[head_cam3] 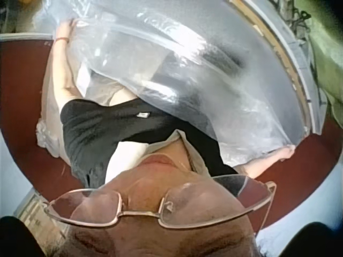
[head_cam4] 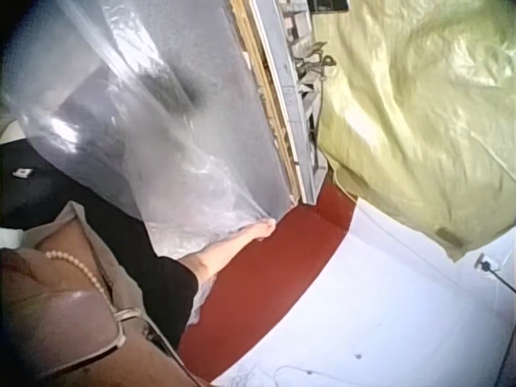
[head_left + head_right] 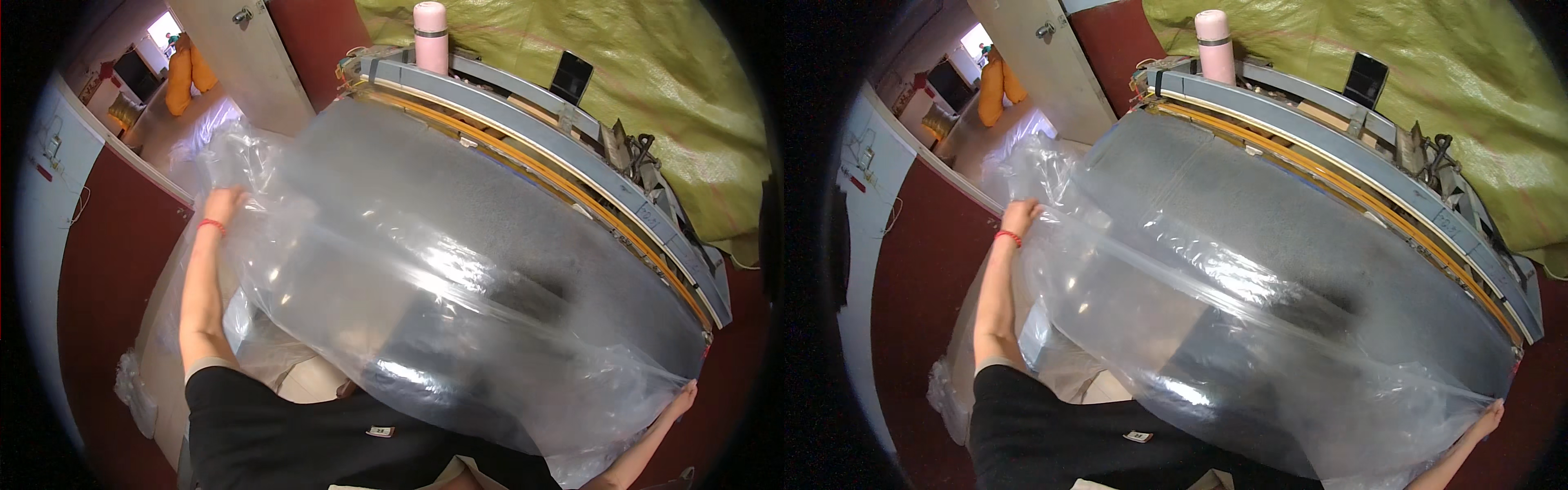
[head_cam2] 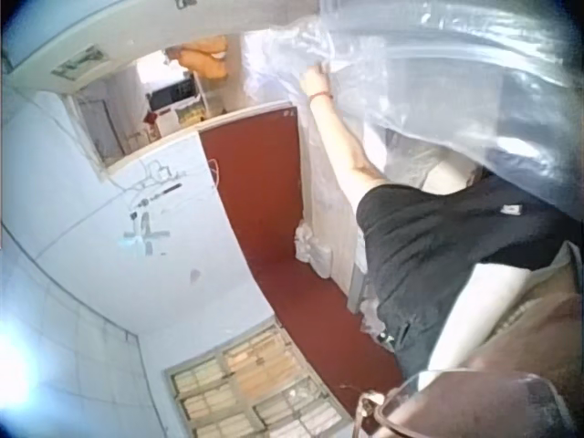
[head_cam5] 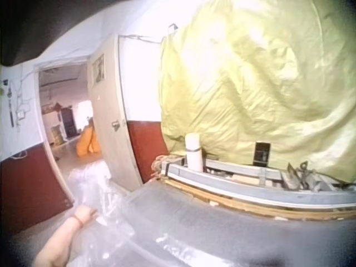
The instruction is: Manipulating and positioning large plastic sheets on an industrial heat-sealing machine.
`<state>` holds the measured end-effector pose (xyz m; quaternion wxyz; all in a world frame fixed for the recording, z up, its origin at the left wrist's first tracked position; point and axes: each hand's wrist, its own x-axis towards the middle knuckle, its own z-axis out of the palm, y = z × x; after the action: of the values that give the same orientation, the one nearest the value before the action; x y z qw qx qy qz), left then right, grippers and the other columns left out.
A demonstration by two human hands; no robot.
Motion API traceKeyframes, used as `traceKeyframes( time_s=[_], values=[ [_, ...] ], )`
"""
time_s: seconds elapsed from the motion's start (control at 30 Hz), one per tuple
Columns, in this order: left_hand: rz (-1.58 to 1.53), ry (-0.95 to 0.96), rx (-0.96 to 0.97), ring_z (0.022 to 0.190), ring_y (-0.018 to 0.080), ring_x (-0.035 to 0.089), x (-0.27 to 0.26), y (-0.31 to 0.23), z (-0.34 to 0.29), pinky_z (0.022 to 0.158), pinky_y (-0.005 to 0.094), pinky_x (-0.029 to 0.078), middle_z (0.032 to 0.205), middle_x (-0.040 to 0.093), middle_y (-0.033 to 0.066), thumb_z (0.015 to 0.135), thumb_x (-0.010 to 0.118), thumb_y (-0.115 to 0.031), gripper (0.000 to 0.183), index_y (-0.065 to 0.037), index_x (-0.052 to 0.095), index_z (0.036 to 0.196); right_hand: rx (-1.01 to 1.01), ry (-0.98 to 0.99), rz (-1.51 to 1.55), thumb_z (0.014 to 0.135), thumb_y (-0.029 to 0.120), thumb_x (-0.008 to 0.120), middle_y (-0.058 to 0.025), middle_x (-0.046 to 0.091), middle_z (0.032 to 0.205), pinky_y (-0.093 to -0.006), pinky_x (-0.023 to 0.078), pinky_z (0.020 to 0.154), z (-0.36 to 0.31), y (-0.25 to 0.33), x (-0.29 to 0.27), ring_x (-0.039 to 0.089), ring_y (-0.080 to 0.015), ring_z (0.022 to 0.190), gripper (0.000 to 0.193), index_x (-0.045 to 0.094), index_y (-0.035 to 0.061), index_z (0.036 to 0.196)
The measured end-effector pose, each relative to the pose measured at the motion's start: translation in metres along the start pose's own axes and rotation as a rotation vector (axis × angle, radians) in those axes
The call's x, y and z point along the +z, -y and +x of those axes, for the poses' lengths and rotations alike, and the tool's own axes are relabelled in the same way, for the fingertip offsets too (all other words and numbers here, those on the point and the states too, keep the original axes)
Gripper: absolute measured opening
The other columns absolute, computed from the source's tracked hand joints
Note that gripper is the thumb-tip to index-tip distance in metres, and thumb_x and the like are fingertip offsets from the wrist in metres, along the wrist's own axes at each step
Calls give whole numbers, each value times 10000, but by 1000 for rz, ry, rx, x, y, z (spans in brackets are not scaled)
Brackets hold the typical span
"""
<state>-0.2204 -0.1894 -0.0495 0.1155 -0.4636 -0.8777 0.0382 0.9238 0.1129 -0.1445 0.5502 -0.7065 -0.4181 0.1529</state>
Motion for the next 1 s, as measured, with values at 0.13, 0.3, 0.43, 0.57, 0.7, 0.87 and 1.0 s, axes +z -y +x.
traceKeyframes(
  time_s=[0.13,0.3,0.43,0.57,0.7,0.87,1.0],
  values=[
    [-105,-182,-208,657,360,571,-58,58,-8,565,425,428,697,574,208,766,605,-352,313,-40,611,745,5,86,135,873,291,526,40,485,801,-199,359,626,11,6,21,424,-65,712,261,579,43,937],
    [-322,-841,-128,578,104,456,-208,57,102,567,267,406,589,510,72,810,592,-288,283,-27,553,710,13,125,64,855,312,547,35,484,763,-186,350,621,57,-2,31,425,-61,695,275,585,50,933],
    [-493,-1429,264,683,171,568,-276,-80,98,668,275,456,801,605,75,801,602,-224,188,-44,581,851,-7,-87,-115,850,343,537,10,495,732,-233,375,619,35,3,51,448,-107,667,346,579,-1,847],
    [-242,-565,331,1144,317,421,-88,-124,123,948,411,341,1173,495,168,818,550,-258,381,-30,504,1120,-94,-188,-271,860,365,501,-29,523,729,-302,388,633,11,5,8,470,-171,680,412,546,-39,790],
    [-125,-37,-37,1248,321,293,33,-75,119,1015,392,280,1301,379,192,790,565,-247,566,-48,370,1282,-163,-111,-479,868,372,484,-73,532,731,-319,396,655,4,11,11,481,-181,694,402,555,-23,830],
    [-559,-107,215,1165,283,428,42,-143,141,969,334,334,1206,482,189,828,535,-211,401,-9,490,1171,-219,-124,-876,892,362,417,-164,580,829,-387,412,675,-11,35,21,520,-327,720,364,543,23,932],
    [-384,-69,-50,1287,311,224,57,-158,166,1030,389,238,1411,209,131,829,489,-459,669,-124,249,1356,-91,-170,-1194,898,362,378,-183,584,968,-442,419,711,-29,66,46,537,-383,843,360,528,52,1002]
  ],
)
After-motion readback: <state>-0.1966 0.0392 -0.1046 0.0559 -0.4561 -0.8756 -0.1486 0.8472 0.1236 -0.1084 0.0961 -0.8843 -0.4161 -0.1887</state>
